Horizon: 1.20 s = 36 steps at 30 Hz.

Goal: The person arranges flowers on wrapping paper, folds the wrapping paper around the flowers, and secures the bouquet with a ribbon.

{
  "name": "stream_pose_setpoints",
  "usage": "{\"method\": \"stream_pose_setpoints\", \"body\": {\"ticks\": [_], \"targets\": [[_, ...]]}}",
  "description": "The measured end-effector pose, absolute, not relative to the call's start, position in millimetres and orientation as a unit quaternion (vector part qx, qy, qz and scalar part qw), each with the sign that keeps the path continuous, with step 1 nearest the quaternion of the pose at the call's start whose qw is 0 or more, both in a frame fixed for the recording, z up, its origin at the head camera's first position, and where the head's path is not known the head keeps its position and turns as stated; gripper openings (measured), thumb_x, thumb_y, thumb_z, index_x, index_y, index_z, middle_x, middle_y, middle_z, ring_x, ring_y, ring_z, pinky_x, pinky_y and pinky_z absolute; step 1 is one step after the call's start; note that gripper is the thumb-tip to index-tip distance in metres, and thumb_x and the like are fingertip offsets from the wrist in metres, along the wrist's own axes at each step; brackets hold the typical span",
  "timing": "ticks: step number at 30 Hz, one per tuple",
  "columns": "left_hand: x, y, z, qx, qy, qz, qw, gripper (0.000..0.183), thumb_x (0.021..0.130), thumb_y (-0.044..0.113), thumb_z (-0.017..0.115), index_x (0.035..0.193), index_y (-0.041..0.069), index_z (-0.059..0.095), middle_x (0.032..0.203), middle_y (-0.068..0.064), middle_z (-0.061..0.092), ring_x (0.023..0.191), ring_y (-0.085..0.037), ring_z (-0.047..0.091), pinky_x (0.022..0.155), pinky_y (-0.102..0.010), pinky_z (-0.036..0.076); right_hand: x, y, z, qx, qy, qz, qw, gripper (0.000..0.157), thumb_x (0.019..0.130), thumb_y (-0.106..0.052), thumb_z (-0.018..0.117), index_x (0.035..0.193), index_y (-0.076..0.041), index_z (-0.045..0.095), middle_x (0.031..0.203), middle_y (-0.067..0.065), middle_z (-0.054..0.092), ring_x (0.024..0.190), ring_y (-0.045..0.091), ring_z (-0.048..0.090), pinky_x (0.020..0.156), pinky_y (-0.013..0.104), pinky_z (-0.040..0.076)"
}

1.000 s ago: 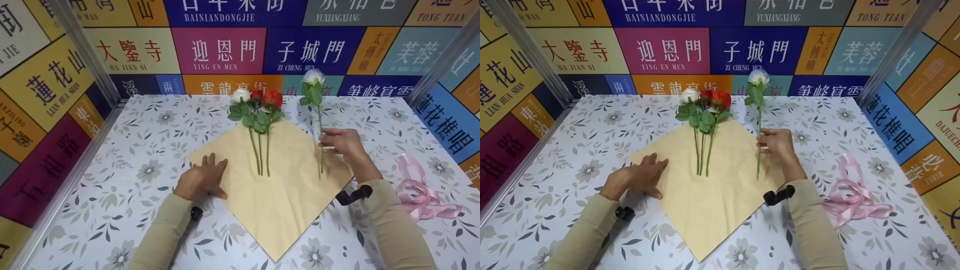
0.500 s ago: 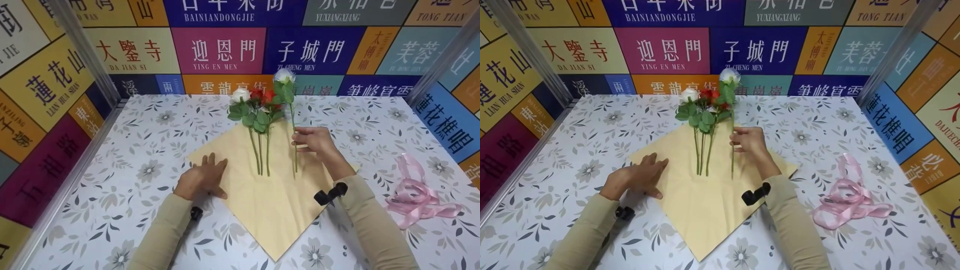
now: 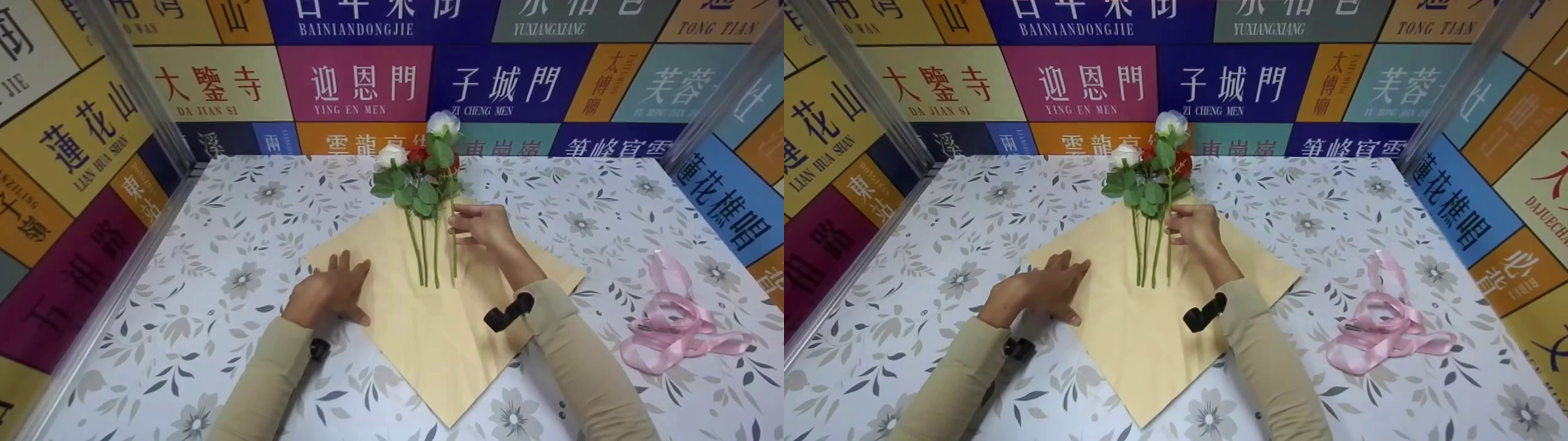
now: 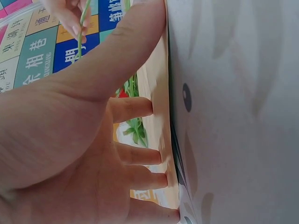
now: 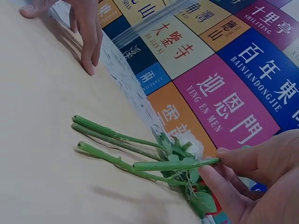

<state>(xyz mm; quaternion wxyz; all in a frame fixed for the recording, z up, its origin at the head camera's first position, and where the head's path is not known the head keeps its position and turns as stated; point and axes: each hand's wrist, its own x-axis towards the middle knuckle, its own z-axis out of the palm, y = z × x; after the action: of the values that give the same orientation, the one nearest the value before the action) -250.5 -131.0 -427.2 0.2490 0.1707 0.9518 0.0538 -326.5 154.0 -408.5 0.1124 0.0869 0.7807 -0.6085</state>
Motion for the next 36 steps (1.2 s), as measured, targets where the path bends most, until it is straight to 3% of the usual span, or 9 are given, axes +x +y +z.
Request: {"method": "stream_pose_setpoints", "body": {"ticks": [8,12,19,29,36], "targets": [[-249,-131,-425,0.171,0.951,0.052,0.253,0.113,0.08,0.052,0.079,0.161,0.009,0.013,0.163,-0.036,0.002,0.151,-0.053,0.009,0.115,-0.074,0.021,-331,133,-416,0.083,0.785,-0.607,0.093,0.046,0.094,-0.007,0.068,0.139,-0.006,0.059,0.115,0.012,0.072,0.077,0.007,0.071,0.074,0.028,0.062],[-249,-131,-424,0.169,0.95,0.051,0.257,0.113,0.08,0.054,0.078,0.162,0.01,0.013,0.163,-0.034,0.002,0.152,-0.052,0.009,0.116,-0.072,0.02,-334,126,-420,0.078,0.801,-0.586,0.09,0.044,0.094,-0.008,0.068,0.137,-0.005,0.061,0.118,0.015,0.071,0.078,0.009,0.072,0.077,0.032,0.062],[-248,-133,-423,0.173,0.95,0.05,0.254,0.113,0.08,0.055,0.076,0.161,0.009,0.014,0.163,-0.035,0.004,0.151,-0.052,0.011,0.116,-0.072,0.022,-335,116,-432,0.093,0.819,-0.555,0.116,0.043,0.091,-0.01,0.072,0.134,-0.009,0.064,0.118,0.015,0.072,0.07,0.016,0.073,0.061,0.028,0.059],[-249,-131,-423,0.169,0.951,0.05,0.253,0.114,0.079,0.054,0.078,0.161,0.01,0.014,0.163,-0.034,0.003,0.151,-0.053,0.01,0.115,-0.073,0.022,-335,117,-438,0.089,0.813,-0.565,0.11,0.039,0.09,-0.01,0.074,0.128,-0.004,0.067,0.121,0.019,0.071,0.065,0.014,0.072,0.061,0.029,0.06],[-250,-132,-425,0.164,0.95,0.065,0.258,0.114,0.078,0.052,0.08,0.162,0.012,0.014,0.164,-0.032,0.002,0.152,-0.052,0.008,0.116,-0.072,0.02,-330,121,-441,0.083,0.817,-0.561,0.105,0.04,0.091,-0.019,0.074,0.128,-0.008,0.067,0.108,0.012,0.075,0.065,0.015,0.07,0.06,0.031,0.059]]}}
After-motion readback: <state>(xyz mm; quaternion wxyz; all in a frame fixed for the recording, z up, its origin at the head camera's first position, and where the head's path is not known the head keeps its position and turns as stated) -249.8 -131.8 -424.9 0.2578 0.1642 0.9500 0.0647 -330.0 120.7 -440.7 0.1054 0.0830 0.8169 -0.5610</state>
